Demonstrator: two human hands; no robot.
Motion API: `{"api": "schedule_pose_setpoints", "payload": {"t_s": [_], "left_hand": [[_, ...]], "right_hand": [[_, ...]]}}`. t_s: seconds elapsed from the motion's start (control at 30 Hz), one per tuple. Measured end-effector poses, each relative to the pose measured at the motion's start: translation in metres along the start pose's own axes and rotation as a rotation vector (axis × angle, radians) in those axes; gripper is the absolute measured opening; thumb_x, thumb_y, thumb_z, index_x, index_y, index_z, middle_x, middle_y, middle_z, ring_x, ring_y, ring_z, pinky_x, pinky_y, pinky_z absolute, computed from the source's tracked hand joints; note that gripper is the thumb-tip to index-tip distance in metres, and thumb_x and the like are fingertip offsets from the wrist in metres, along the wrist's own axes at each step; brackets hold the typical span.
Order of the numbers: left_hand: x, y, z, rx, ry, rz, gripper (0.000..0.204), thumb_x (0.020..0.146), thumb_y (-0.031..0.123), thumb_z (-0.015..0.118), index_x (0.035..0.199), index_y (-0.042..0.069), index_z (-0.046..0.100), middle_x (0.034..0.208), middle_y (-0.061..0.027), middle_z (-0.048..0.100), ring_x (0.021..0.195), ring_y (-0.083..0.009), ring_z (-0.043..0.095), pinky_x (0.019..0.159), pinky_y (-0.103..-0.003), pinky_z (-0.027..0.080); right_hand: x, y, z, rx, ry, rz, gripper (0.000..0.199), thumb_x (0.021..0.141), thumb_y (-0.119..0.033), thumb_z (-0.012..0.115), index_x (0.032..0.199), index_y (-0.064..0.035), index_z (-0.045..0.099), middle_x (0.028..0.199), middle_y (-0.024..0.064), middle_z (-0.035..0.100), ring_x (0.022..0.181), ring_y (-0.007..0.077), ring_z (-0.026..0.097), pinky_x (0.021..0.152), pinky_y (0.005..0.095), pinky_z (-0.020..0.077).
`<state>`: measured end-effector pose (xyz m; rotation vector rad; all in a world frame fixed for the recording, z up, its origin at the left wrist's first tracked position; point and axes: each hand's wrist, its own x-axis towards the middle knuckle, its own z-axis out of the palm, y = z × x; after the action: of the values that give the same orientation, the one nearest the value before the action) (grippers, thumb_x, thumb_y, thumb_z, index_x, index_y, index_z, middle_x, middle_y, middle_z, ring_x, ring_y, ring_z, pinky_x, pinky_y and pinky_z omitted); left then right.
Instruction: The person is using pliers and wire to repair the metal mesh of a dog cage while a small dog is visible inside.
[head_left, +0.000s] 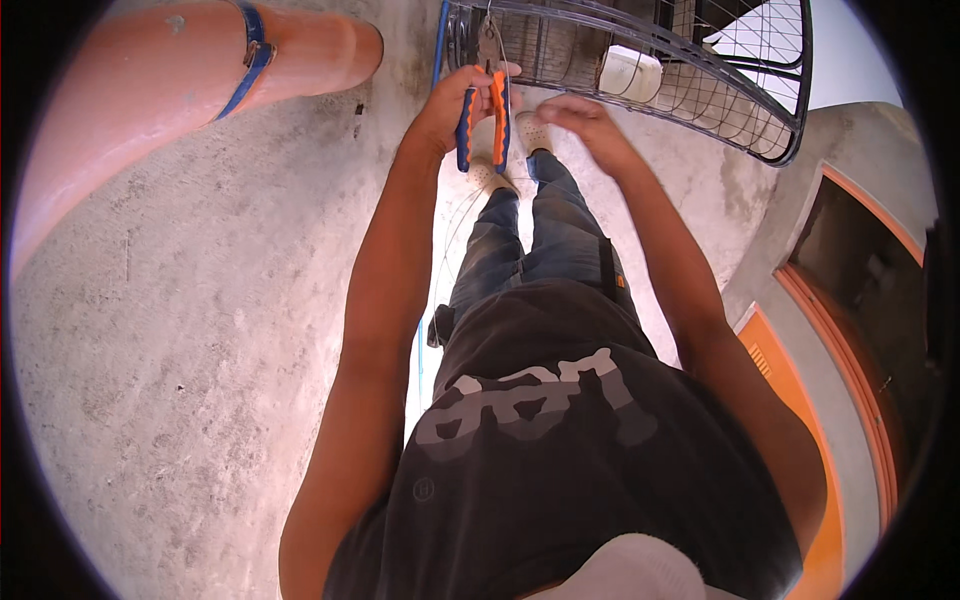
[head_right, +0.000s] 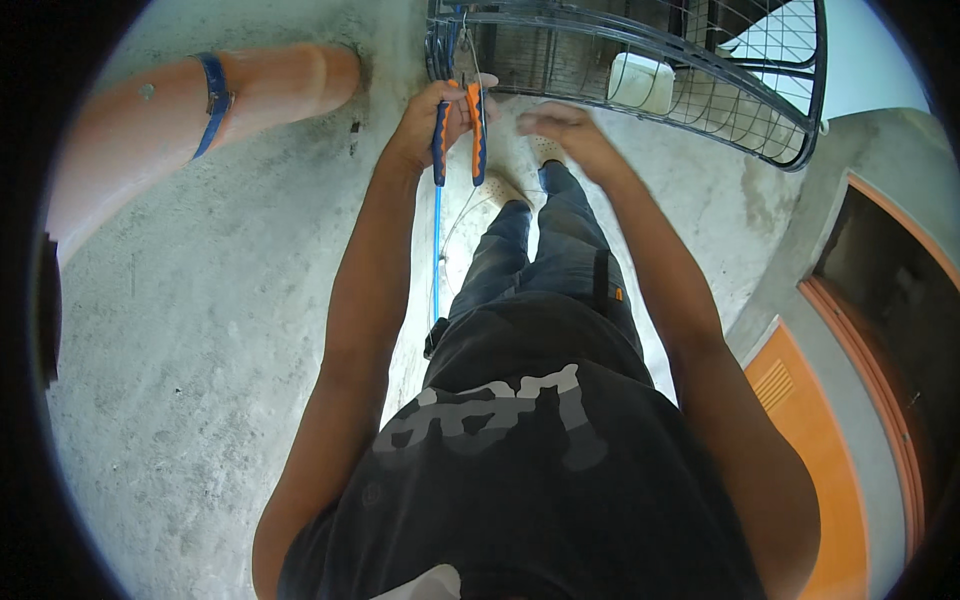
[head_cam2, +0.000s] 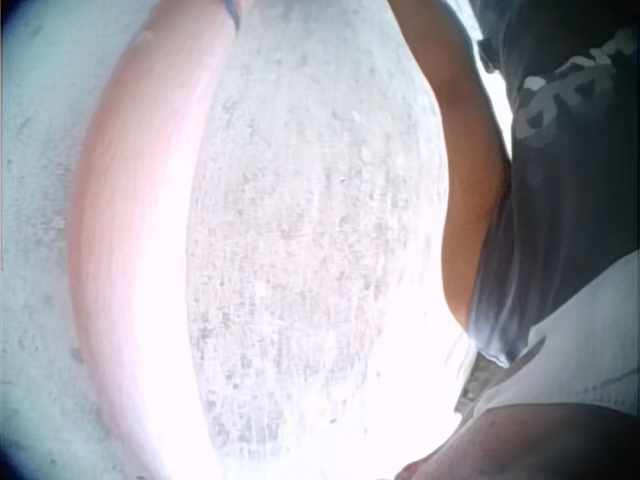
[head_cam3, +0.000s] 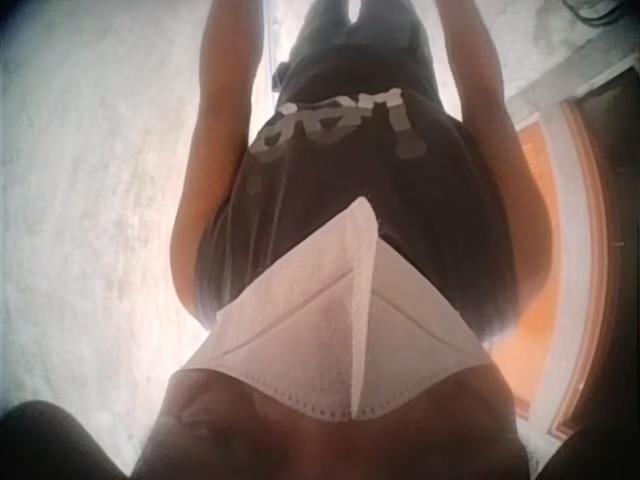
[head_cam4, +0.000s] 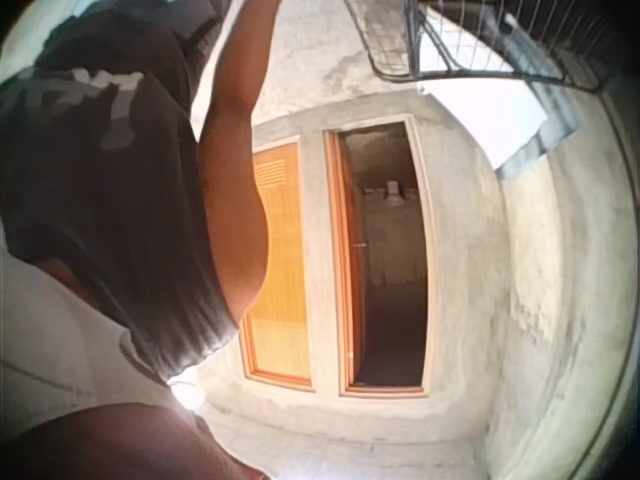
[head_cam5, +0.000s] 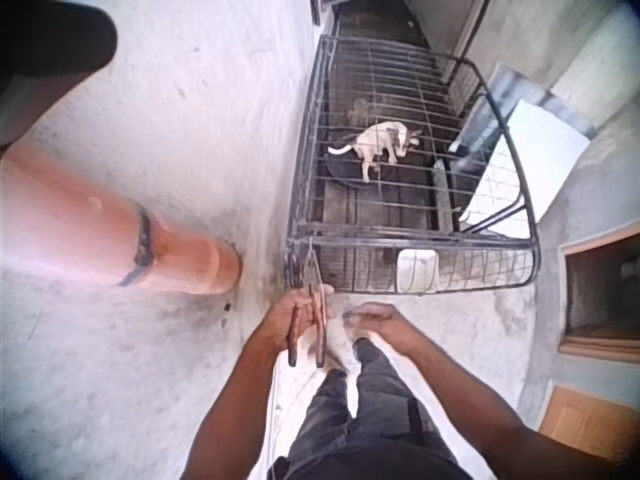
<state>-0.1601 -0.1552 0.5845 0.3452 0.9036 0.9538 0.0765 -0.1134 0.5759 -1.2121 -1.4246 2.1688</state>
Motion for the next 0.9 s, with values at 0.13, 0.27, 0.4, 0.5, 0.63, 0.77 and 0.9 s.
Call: {"api": "schedule_pose_setpoints", "payload": {"t_s": [0.13,0.27,0.4,0.5,0.63,0.77,0.9], "left_hand": [[0.000,-0.002,0.007,0.217,0.123,0.032,0.055,0.086,0.036,0.047,0.126,-0.001,0.054,0.099,-0.0133,0.065,0.097,-0.0252,0.062,0.090,-0.039,0.048],[-0.013,0.026,0.013,-0.043,0.086,-0.268,0.052,0.080,0.039,0.050,0.116,0.003,0.063,0.117,-0.0065,0.064,0.091,-0.0180,0.062,0.079,-0.041,0.055],[-0.015,0.037,0.015,-0.004,0.030,-0.214,0.056,0.081,0.040,0.047,0.120,0.002,0.062,0.119,-0.0072,0.065,0.083,-0.0159,0.064,0.064,-0.036,0.057],[-0.016,0.040,-0.002,-0.028,-0.018,-0.258,0.057,0.082,0.042,0.047,0.120,0.002,0.061,0.117,-0.0100,0.065,0.084,-0.0181,0.064,0.060,-0.035,0.057],[-0.028,0.042,0.006,0.161,0.130,-0.201,0.053,0.086,0.044,0.048,0.118,0.003,0.062,0.112,-0.0122,0.066,0.077,-0.0192,0.065,0.057,-0.034,0.056],[-0.065,0.025,0.025,0.002,0.443,-0.030,0.054,0.092,0.050,0.046,0.121,0.006,0.058,0.105,-0.0130,0.065,0.074,-0.0195,0.065,0.065,-0.035,0.055],[-0.140,-0.033,0.034,0.063,0.321,-0.284,0.070,0.098,0.057,0.033,0.139,0.000,0.039,0.117,-0.0201,0.061,0.097,-0.0293,0.065,0.087,-0.041,0.051]], "right_hand": [[0.013,0.007,0.061,0.328,-0.102,0.054,0.042,0.096,-0.038,0.055,0.121,-0.0042,0.060,0.110,0.0069,0.066,0.107,0.0200,0.058,0.099,0.0380,0.0399],[0.009,-0.018,0.089,1.034,-0.290,0.058,0.048,0.097,-0.049,0.046,0.120,-0.0080,0.057,0.104,0.0072,0.064,0.104,0.0266,0.061,0.096,0.0418,0.0420],[0.008,-0.030,0.106,1.176,-0.210,0.124,0.047,0.096,-0.049,0.043,0.111,-0.0076,0.059,0.094,0.0069,0.065,0.096,0.0246,0.063,0.088,0.0400,0.0459],[0.017,-0.023,0.111,1.135,-0.239,0.147,0.037,0.094,-0.043,0.046,0.103,-0.0093,0.059,0.089,0.0049,0.065,0.087,0.0211,0.062,0.080,0.0378,0.0472],[0.021,-0.022,0.117,0.968,-0.079,0.147,0.034,0.094,-0.037,0.045,0.084,-0.0069,0.058,0.075,0.0004,0.056,0.102,0.0249,0.061,0.084,0.0428,0.0480],[0.029,-0.024,0.116,1.010,-0.049,0.045,0.021,0.091,-0.031,0.052,0.094,-0.0103,0.055,0.077,0.0024,0.061,0.073,0.0172,0.061,0.065,0.0335,0.0510],[0.032,-0.028,0.119,1.024,-0.132,0.015,0.024,0.091,-0.028,0.051,0.100,-0.0067,0.055,0.081,0.0064,0.062,0.102,0.0279,0.063,0.087,0.0444,0.0506]]}}
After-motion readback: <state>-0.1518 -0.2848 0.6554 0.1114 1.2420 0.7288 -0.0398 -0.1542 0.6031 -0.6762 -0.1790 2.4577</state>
